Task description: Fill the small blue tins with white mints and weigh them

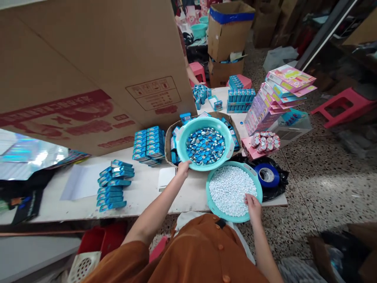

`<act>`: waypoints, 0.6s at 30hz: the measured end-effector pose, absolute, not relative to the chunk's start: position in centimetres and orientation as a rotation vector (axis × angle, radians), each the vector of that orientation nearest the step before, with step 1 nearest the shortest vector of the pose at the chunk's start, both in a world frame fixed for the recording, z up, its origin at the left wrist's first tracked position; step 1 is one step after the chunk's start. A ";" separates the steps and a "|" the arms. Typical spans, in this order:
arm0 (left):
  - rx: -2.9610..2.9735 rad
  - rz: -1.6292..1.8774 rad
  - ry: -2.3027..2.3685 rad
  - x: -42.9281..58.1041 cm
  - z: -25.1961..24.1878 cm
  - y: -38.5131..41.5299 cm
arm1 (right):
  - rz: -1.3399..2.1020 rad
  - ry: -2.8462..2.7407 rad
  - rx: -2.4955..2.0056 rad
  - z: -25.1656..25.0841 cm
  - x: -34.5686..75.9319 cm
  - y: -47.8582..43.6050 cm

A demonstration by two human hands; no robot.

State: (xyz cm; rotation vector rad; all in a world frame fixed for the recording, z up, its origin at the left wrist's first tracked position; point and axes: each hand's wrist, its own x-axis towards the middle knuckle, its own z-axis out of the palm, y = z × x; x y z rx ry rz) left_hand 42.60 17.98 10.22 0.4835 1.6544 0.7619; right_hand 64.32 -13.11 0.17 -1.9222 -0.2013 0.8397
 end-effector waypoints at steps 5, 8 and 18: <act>0.444 0.846 1.617 36.8 13.3 17.7 | 0.863 -0.299 -1.929 1.1 64.0 -11.0; 0.448 0.890 1.612 34.7 14.9 18.5 | 0.871 -0.346 -1.927 1.9 63.7 -9.8; 0.525 0.848 1.582 34.1 17.2 15.6 | 0.841 -0.272 -1.870 5.6 63.0 -10.0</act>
